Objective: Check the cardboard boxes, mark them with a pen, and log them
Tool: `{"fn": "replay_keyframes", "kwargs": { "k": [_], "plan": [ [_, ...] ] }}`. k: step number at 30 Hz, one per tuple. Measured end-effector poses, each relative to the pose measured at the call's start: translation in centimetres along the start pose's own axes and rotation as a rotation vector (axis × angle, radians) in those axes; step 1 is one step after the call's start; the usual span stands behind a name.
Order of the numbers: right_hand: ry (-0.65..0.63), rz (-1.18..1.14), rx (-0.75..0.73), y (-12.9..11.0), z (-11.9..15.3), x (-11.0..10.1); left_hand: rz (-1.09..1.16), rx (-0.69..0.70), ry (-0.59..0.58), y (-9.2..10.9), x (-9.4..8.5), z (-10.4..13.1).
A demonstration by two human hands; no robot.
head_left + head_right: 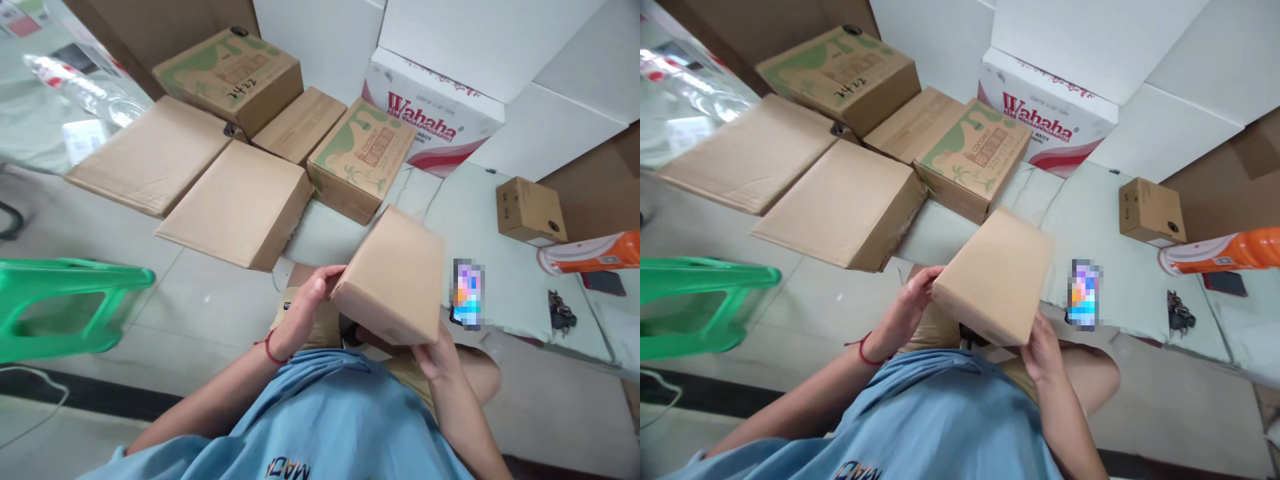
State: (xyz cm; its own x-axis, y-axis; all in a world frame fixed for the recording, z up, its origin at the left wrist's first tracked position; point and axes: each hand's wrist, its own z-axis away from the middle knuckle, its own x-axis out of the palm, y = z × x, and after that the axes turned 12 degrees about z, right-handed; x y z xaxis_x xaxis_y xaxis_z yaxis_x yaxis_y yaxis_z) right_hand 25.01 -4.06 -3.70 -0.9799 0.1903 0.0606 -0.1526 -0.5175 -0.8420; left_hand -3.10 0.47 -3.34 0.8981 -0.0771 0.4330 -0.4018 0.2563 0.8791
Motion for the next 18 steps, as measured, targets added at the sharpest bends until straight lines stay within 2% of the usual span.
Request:
{"fn": "replay_keyframes", "kwargs": {
  "k": [3, 6, 9, 13, 18],
  "plan": [
    [-0.026, -0.044, 0.003, -0.3, 1.0, 0.6, 0.117, -0.179, 0.006, 0.1, -0.6, -1.0],
    [-0.036, -0.114, -0.022, -0.5, 1.9, 1.0, 0.001, -0.191, -0.106, 0.3, -0.3, -0.9],
    [0.020, -0.073, -0.028, 0.2, 2.2, 0.4, -0.177, -0.104, -0.213, 0.5, 1.0, 0.1],
    [0.122, -0.075, -0.035, 1.7, 2.0, -1.6, -0.395, 0.147, -0.281, 0.9, 2.8, 1.3],
    [0.178, -0.046, -0.187, 2.7, 2.3, -4.4, -0.394, 0.242, -0.419, 1.1, 3.2, 1.0]
  ]
}}
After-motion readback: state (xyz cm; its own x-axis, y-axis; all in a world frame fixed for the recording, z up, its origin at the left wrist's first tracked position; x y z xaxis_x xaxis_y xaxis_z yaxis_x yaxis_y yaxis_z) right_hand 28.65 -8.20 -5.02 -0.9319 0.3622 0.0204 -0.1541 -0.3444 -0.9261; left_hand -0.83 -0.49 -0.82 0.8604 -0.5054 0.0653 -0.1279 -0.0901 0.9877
